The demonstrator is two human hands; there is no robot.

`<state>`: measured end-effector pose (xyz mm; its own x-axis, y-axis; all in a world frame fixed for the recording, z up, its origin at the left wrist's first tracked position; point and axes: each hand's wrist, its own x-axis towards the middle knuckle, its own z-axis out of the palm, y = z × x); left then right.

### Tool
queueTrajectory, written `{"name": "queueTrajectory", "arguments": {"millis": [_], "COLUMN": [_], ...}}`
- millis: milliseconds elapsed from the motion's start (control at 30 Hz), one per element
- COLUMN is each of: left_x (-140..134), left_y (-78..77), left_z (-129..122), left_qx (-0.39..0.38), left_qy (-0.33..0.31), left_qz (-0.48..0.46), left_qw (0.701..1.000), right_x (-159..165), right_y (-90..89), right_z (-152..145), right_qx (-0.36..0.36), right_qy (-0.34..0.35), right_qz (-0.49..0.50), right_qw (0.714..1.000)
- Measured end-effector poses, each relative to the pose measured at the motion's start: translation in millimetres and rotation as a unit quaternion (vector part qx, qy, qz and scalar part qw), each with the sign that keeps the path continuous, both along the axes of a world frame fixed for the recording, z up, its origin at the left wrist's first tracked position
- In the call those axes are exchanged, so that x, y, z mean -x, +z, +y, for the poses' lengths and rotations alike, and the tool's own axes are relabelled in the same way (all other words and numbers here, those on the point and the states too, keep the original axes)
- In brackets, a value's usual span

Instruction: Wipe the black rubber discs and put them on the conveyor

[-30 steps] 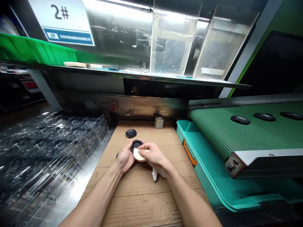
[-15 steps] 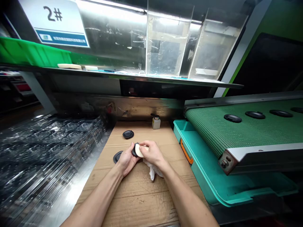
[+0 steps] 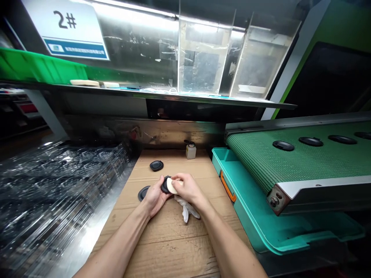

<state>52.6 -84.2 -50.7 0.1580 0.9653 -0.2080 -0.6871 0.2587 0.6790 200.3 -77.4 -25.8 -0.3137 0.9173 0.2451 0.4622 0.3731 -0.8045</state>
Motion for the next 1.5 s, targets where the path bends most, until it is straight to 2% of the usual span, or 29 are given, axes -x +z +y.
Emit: {"name": "queueTrajectory", "arguments": {"millis": [100,233,333,433,500,600,767,933,1067,1167,1233,1300,1433,1500], "left_x": [-0.4,0.4,1.0,0.8,0.3,0.5,7.8,15.6,14.6,10.7,8.2,6.6,6.5,6.8], "left_y": [-0.2,-2.1,-4.6,-5.6,-5.3,-4.1,-0.3,4.0,2.2,-1.2,-2.8,-3.0,-0.3,0.9], "left_z": [1.9,3.1,3.3,3.6,3.7,3.3,2.6,3.3,5.7,7.5,7.6,6.6,4.9,4.9], "left_qx": [0.006,0.007,0.009,0.009,0.008,0.012,0.021,-0.008,-0.004,-0.009,-0.015,-0.018,-0.007,0.007], "left_qy": [-0.014,-0.011,-0.003,0.007,0.019,0.024,-0.003,-0.041,-0.026,-0.001,0.001,-0.008,0.031,0.033], "left_qz": [-0.019,-0.046,-0.056,-0.053,-0.047,-0.045,-0.072,-0.1,-0.108,-0.118,-0.121,-0.121,-0.108,-0.107], "left_qw": [1.0,0.999,0.998,0.998,0.999,0.999,0.997,0.994,0.994,0.993,0.992,0.992,0.994,0.994], "right_x": [8.9,21.5,27.8,30.8,31.0,26.3,6.9,-0.2,8.7,22.0,30.5,35.3,32.3,28.5], "right_y": [-4.2,-10.6,-10.9,-8.9,-9.2,-12.3,-14.0,-13.1,-14.6,-17.4,-18.8,-18.7,-14.8,-12.9], "right_z": [-4.6,-10.5,-13.0,-13.4,-12.6,-8.3,4.0,4.9,0.0,-9.2,-16.1,-20.8,-20.7,-18.8], "right_qx": [-0.063,-0.133,-0.146,-0.145,-0.153,-0.16,-0.171,-0.148,-0.125,-0.112,-0.114,-0.123,-0.124,-0.126], "right_qy": [0.013,-0.106,-0.104,-0.139,-0.128,-0.106,-0.215,-0.267,-0.263,-0.227,-0.178,-0.149,-0.215,-0.195], "right_qz": [-0.035,-0.116,-0.175,-0.212,-0.219,-0.203,-0.078,0.032,0.067,0.069,0.031,-0.049,-0.189,-0.204], "right_qw": [0.997,0.979,0.968,0.956,0.955,0.96,0.958,0.952,0.954,0.965,0.977,0.98,0.95,0.951]}}
